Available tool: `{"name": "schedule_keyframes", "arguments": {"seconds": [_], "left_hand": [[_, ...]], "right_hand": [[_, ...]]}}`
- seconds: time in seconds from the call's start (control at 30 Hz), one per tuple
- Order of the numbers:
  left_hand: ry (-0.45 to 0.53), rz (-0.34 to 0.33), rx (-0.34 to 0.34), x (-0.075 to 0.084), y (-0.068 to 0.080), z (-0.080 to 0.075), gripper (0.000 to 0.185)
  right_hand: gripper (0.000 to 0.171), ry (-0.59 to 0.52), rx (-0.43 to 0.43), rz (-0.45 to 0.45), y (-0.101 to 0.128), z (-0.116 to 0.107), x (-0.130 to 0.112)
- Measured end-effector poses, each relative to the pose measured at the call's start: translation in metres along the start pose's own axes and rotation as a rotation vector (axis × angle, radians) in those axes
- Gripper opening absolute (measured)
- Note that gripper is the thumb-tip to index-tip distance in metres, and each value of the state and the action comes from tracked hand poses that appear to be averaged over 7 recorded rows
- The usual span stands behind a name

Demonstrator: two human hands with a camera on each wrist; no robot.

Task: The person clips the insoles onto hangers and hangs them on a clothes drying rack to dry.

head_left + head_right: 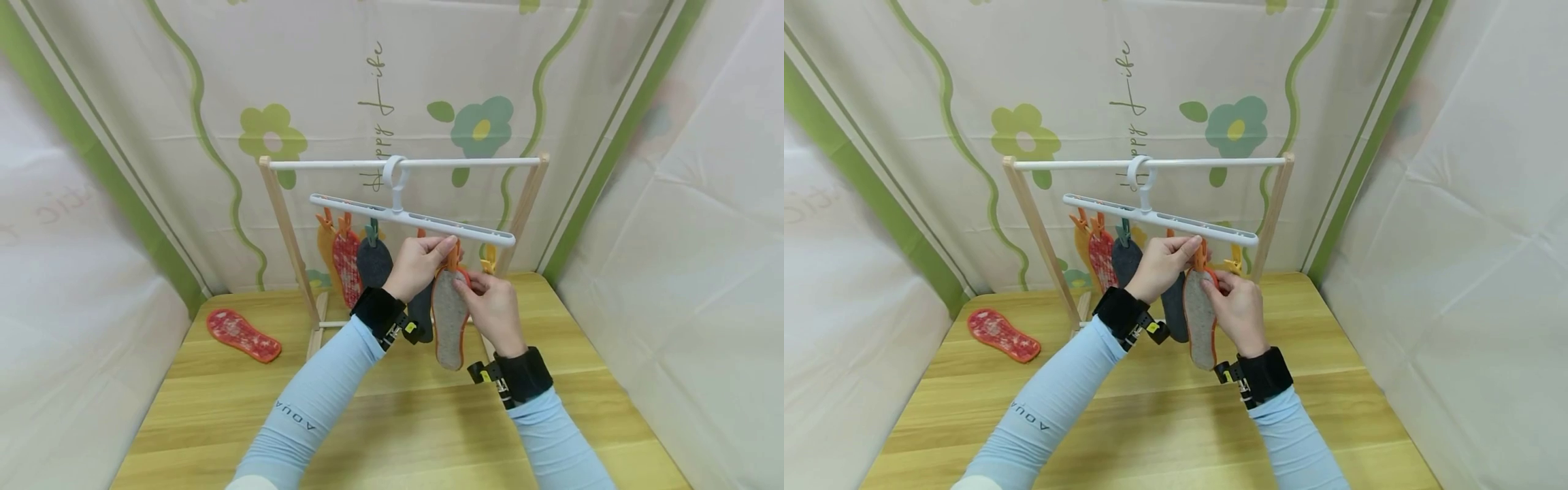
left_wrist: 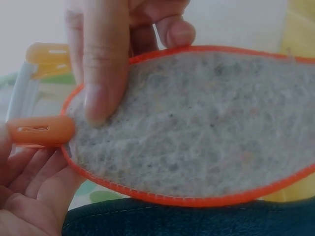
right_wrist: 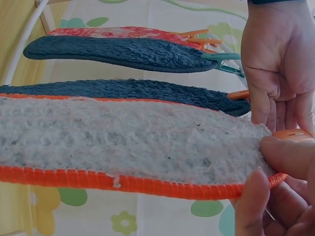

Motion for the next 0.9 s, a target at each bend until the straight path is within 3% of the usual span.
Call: {"name": "schedule_keyframes", "arguments": {"seconds": [0.27,0.5,0.9], "left_hand": [[-0.038,-0.006,0.035,0.001,-0.001,0.0,0.038],[-0.045,-0.014,0.024,0.002,0.0,0.0,0.039],[-0.105,-0.089,0.061,-0.001,0.0,0.003,0.037]], "right_hand": [[0.029,-0.01,0.009,0.015,-0.003,0.001,-0.003],[0.029,-0.022,0.012,0.016,-0.006,0.001,-0.004],[0.029,-0.013,-0.017,0.009,-0.01,0.003,0.007]]}}
Point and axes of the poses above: each hand's wrist, its own y-axis away from the middle knuckle, its own z-axis out of the palm, x = y × z, the point moved 2 cm from there along -y, towards the middle knuckle, and after that the axes turned 12 degrees about -x, right-handed, at the moved point
